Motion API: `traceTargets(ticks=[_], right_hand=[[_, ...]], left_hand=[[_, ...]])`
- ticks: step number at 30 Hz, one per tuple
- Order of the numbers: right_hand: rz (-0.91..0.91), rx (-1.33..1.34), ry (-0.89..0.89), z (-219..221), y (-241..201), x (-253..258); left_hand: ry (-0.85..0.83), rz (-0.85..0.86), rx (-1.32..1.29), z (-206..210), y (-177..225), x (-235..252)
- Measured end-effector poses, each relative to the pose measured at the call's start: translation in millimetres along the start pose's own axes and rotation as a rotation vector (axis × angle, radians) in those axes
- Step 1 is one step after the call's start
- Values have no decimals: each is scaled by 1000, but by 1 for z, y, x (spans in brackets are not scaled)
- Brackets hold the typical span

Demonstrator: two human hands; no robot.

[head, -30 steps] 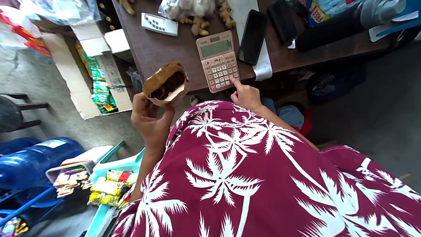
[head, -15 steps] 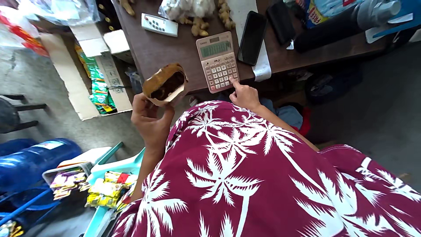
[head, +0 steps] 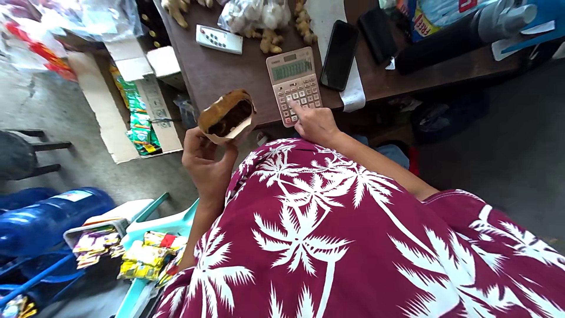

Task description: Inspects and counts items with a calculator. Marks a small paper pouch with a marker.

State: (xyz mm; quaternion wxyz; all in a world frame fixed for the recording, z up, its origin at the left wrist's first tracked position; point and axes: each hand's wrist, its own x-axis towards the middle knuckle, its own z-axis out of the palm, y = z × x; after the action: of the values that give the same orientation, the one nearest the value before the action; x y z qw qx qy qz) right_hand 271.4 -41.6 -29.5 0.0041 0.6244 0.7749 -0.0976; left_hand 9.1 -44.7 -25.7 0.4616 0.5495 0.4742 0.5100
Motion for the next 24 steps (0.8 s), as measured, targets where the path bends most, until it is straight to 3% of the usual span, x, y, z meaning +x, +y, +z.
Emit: traceTargets(ticks=[1, 4, 7, 9, 12, 14, 17, 24], right_hand=[[-21, 62, 36, 34, 10, 6], [76, 223, -232, 45, 11, 29], [-1, 518, -89, 24, 5, 35], [-177, 795, 86, 11, -3, 37], [-358, 1094, 171, -5, -17, 45], [-417, 1146, 194, -3, -21, 54], [-356, 1143, 261, 15, -20, 69], [-252, 1012, 271, 56, -18, 82]], left_hand=[[1, -3, 3, 0, 1, 0], [-3, -5, 0, 1, 1, 0], [-21, -32, -35, 0, 3, 0], [-27, -77, -74, 2, 3, 0], [-76, -63, -145, 4, -11, 9], [-118, -33, -170, 7, -32, 20], [-140, 57, -76, 10, -63, 37], [48, 156, 150, 28, -97, 43]])
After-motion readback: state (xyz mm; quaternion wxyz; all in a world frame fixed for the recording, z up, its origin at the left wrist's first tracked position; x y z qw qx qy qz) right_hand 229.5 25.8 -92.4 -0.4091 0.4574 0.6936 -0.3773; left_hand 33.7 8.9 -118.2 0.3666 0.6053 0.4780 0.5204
